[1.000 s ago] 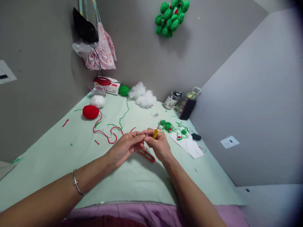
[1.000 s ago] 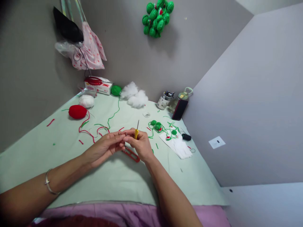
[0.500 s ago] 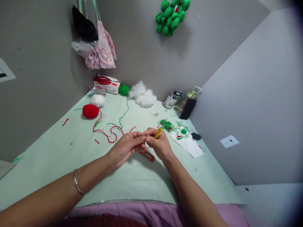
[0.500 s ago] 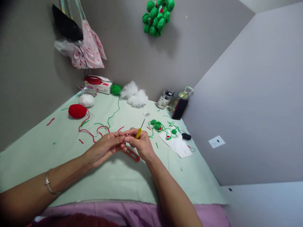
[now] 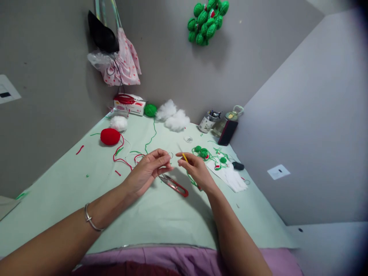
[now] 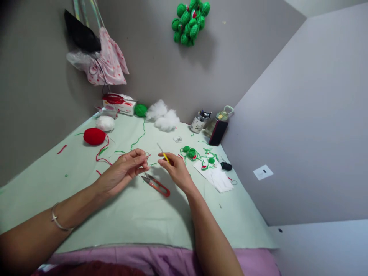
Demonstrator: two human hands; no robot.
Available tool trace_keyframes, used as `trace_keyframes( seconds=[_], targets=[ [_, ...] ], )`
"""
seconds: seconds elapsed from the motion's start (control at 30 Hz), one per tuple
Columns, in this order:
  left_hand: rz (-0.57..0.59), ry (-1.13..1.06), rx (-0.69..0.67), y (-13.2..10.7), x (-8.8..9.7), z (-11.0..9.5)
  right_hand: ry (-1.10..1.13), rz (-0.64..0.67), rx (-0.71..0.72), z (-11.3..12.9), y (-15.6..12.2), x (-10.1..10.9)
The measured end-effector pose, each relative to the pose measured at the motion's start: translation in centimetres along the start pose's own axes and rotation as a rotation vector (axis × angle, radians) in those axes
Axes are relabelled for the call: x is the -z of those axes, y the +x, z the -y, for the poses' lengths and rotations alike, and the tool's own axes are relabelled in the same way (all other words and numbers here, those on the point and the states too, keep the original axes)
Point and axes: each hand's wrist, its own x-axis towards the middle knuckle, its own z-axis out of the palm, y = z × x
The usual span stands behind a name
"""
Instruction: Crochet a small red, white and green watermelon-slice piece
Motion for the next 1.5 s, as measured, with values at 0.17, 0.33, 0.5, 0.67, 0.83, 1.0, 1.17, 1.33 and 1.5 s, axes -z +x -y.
trace_keyframes(
  seconds=[0.17, 0.33, 0.5, 0.67, 0.83, 1.0, 1.17, 1.33, 1.5],
  targets=[
    [-0.042, 0.009, -0.054, 0.2, 0.4, -0.1, -0.259, -0.053, 0.036, -0.1, -0.4, -0.5],
    [-0.077, 0.012, -0.062, 0.4, 0.4, -0.3, -0.514, 0.315, 0.043, 1.6, -1.7, -1.8],
    [-0.108, 0.022, -0.044, 0.6, 0.6, -0.5, -0.549, 0.369, 0.051, 1.9, -1.8, -2.3],
    [-0.144, 0.033, -0.057, 0.9, 1.0, -1.0, -0.461, 0.238, 0.008, 1.3, -1.1, -0.7],
    [-0.157, 0.056, -0.054, 1.0, 1.3, -1.0, -0.279, 0.175, -0.053, 0.8, -1.0, 1.0],
    [-0.145, 0.106, -0.062, 1.0, 1.4, -0.7, 0.088, 0.243, -0.091, 1.8, -1.4, 1.7],
    [-0.119, 0.185, -0.088, 0.7, 1.3, -0.5, 0.425, 0.27, -0.165, 2.3, -1.4, 1.4],
    [-0.077, 0.261, -0.088, 0.5, 0.8, 0.3, 0.543, 0.115, -0.16, 2.0, -1.2, -0.5],
    [-0.013, 0.314, -0.052, 0.2, 0.3, 0.8, 0.553, 0.028, -0.147, 1.9, -1.2, -1.6]
  ],
)
